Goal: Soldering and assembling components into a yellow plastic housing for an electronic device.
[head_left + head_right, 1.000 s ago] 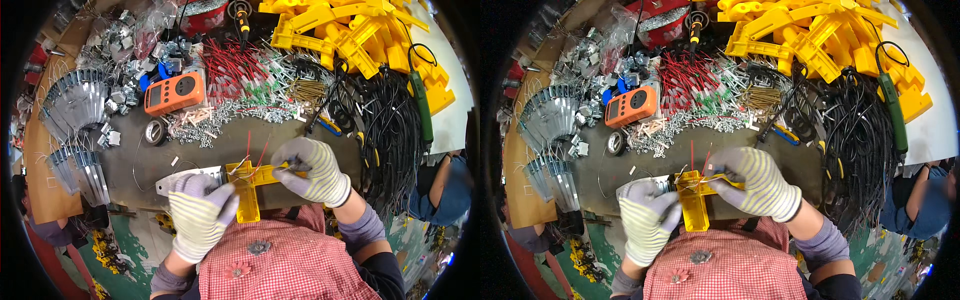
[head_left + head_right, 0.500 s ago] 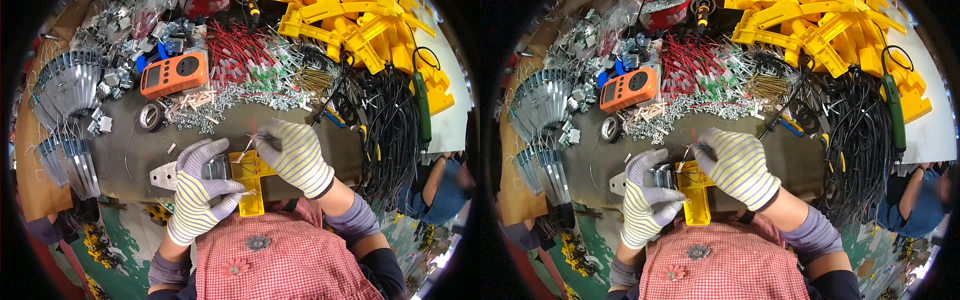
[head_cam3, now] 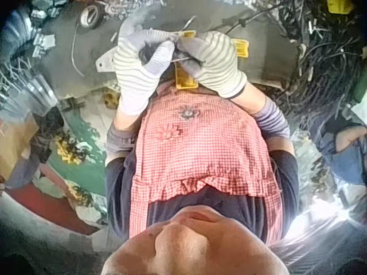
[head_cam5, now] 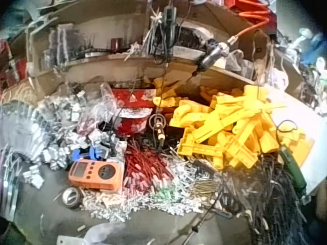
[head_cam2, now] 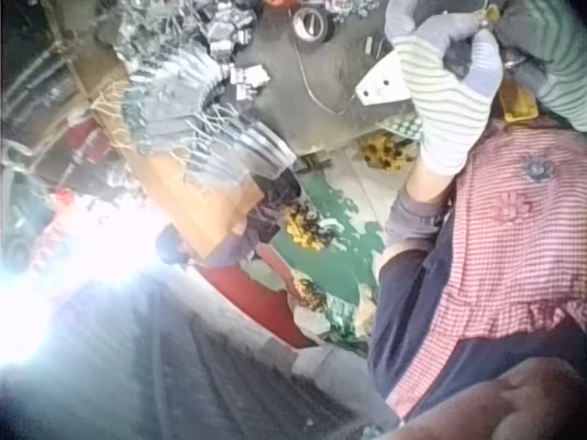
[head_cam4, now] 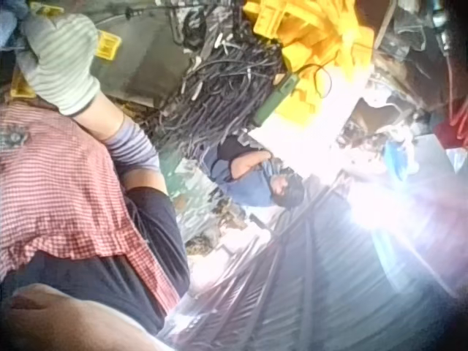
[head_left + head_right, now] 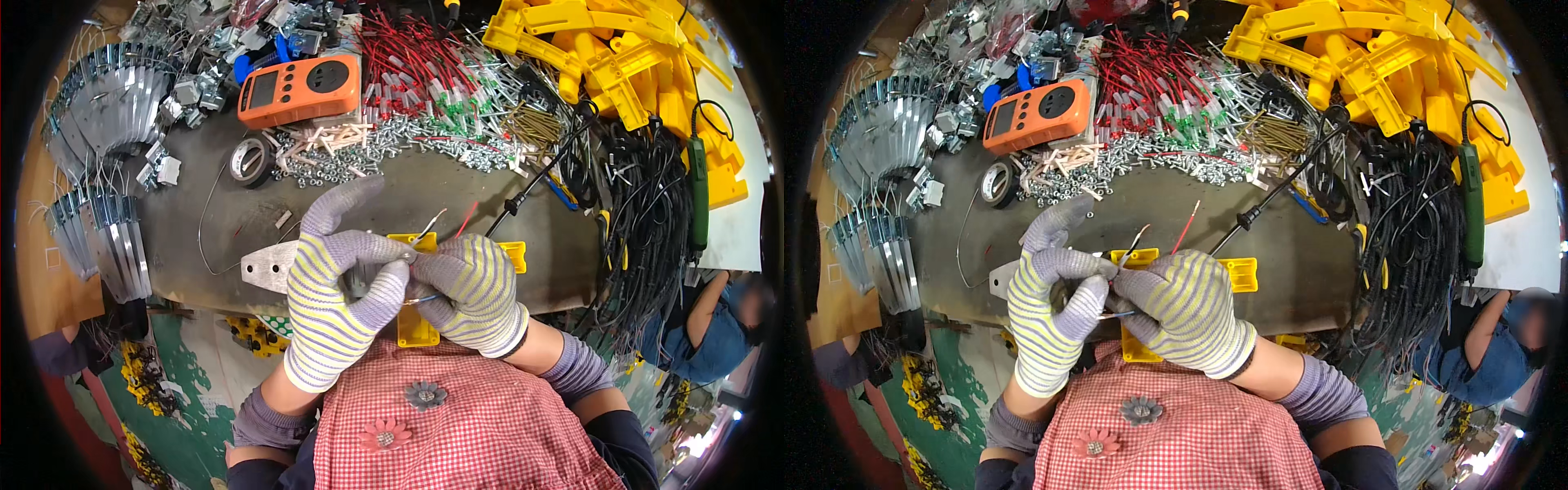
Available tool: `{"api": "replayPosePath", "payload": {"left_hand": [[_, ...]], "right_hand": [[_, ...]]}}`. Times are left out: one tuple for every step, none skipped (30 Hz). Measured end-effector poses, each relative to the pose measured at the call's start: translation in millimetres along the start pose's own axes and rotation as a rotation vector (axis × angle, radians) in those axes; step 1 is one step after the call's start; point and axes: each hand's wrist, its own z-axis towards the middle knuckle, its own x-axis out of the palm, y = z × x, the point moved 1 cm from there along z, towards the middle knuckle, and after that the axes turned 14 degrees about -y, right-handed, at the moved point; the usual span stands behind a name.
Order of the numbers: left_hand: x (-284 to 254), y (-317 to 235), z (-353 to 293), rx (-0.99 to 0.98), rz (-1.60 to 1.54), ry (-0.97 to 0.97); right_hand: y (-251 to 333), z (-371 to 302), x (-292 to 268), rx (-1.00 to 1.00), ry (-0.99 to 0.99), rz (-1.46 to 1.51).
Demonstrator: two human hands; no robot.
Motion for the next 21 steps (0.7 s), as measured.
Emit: {"api": "replayPosePath", "payload": {"left_hand": [[0.5,0.2,1.1,-0.005,0.002,-0.005],[1.1,-1.0,1.8,0.018,-0.034,0.0],[1.9,-1.5,2.7,0.042,-0.071,0.008],[0.8,4.2,2.5,0.079,-0.138,-0.033],[-3.9,6.5,0.7,0.039,-0.235,-0.086],[-4.2,5.4,-2.2,-0.035,-0.278,-0.162],[-5.0,2.8,-5.0,-0.11,-0.319,-0.238],[-9.4,1.2,-5.9,-0.115,-0.321,-0.236],[-16.6,-0.7,-5.3,-0.054,-0.076,-0.177],[-20.4,-2.2,-4.3,0.007,0.167,-0.116],[-20.0,-3.0,-2.7,0.004,0.166,-0.114],[-18.5,-4.7,-2.6,0.006,0.18,-0.046],[-16.4,-7.2,-3.2,0.008,0.192,0.022],[-11.0,-11.3,-5.2,-0.138,0.111,0.002],[-10.0,-10.7,-5.4,-0.139,0.111,0.001],[-8.7,-9.4,-5.3,-0.14,0.086,0.013],[-7.3,-8.1,-4.9,-0.139,0.062,0.026],[-5.9,-6.7,-4.4,-0.126,0.046,0.021],[-5.3,-6.3,-3.8,-0.127,0.043,0.024],[-4.9,-6.2,-3.2,-0.115,0.05,0.028],[-5.0,-6.5,-3.3,-0.104,0.059,0.03]], "right_hand": [[-0.7,-0.1,-0.3,-0.003,0.035,0.001],[0.2,1.5,-2.8,-0.017,-0.01,0.052],[1.1,1.9,-2.6,-0.017,-0.006,0.054],[1.8,2.0,-1.5,0.02,0.017,0.043],[2.2,2.0,-0.6,0.056,0.039,0.032],[1.9,2.0,-0.2,0.033,0.005,0.057],[2.1,2.3,0.4,0.037,0.008,0.055],[3.0,2.9,0.7,0.033,0.005,0.059],[3.8,3.8,0.8,0.027,0.001,0.066],[3.5,4.6,0.7,0.03,0.003,0.065],[2.8,5.5,0.5,0.026,0.001,0.065],[3.1,5.1,0.1,0.019,0.001,0.069],[3.0,3.9,-0.3,0.02,0.005,0.073],[2.5,2.3,-0.8,0.011,0.001,0.055],[1.3,1.6,-0.9,0.003,-0.004,0.035],[0.6,0.8,-0.7,0.002,-0.003,0.034],[0.0,-0.3,-0.8,-0.017,-0.018,0.036],[-0.6,-2.0,-0.8,-0.034,-0.034,0.035],[-2.1,-3.8,0.2,-0.032,-0.035,0.032],[-3.8,-5.6,1.3,-0.045,-0.05,0.028],[-4.2,-6.9,1.9,-0.059,-0.064,0.026]]}}
